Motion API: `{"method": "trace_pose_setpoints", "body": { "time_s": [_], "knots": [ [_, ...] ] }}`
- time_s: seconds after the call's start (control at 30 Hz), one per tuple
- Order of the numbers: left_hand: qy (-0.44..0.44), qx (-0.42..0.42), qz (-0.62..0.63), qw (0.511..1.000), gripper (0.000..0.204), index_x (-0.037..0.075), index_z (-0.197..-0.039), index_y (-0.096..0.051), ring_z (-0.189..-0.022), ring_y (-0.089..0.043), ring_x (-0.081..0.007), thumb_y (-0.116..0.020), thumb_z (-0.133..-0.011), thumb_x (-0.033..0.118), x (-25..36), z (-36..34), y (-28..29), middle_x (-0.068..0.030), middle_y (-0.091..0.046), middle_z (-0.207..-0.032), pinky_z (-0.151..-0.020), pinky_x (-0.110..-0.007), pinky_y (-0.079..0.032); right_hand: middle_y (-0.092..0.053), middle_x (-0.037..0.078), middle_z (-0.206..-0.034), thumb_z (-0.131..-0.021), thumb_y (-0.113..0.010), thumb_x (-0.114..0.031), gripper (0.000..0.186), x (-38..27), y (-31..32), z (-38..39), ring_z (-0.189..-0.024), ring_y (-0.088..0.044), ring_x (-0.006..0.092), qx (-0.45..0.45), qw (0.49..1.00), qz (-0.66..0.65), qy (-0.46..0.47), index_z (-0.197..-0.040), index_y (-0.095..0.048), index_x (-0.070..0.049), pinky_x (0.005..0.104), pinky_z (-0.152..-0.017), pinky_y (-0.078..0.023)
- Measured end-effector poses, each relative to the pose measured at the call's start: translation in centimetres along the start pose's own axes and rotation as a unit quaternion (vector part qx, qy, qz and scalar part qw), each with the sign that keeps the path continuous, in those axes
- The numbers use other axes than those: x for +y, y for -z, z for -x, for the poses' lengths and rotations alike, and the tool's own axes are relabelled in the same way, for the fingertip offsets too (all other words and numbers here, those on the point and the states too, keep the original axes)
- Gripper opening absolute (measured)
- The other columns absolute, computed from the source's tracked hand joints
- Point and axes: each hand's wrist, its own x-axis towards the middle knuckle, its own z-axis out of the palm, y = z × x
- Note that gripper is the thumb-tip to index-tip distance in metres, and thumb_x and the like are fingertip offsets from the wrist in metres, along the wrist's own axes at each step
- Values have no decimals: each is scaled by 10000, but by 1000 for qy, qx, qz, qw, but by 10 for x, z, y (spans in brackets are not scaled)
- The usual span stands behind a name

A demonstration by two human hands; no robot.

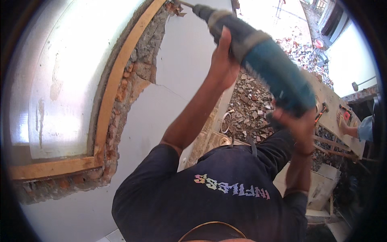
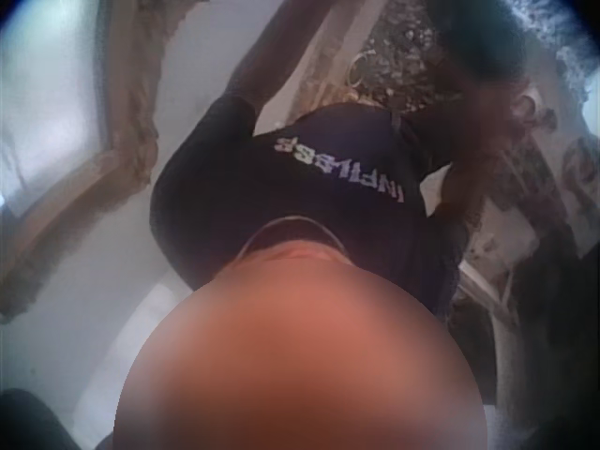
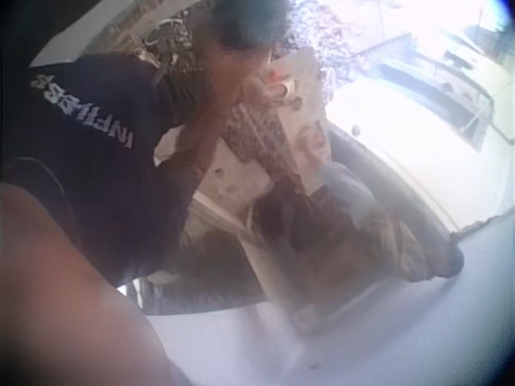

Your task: The person uses a corded rotary hammer drill to bore holes into a masonry wall near a window frame. The person holds the drill with both hands and repeatedly drills into the wall surface, creating dust and debris.

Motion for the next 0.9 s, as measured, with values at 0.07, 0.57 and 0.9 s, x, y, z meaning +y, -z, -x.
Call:
{"method": "trace_pose_setpoints", "body": {
  "time_s": [0.07, 0.57, 0.9],
  "knots": [
    [3, 46, -71, 996, 800, 137, -1498, -431, -1344, -495, -257, -476, -971, 737, 11, -25, -18, -83, -551, -1440, -1121, -501, -382, -671, 129, -1141, -771, -875, -148, 697, -32, 14, -42, -1022, -668, 234, -9, 997, 68, 21, -1349, -523, 16, 371, -924, -540],
    [-55, 81, 69, 993, 947, 214, -1516, -371, -1347, -372, -178, -583, -839, 841, 41, -132, -55, -21, -437, -1480, -1116, -405, -282, -688, 45, -829, -847, -766, -392, 369, -163, 84, -222, -746, -671, 127, -221, 911, 341, 76, -1016, -677, -76, 307, -751, -552],
    [-83, 124, 216, 965, 824, 225, -1398, -464, -1122, -481, -175, -530, -849, 837, 89, -181, -62, -48, -516, -1305, -879, -399, -428, -630, 101, -1111, -777, -835, -258, 604, -188, 73, -229, -995, -641, 191, -258, 882, 380, 101, -1258, -540, -42, 341, -892, -526]
  ]
}}
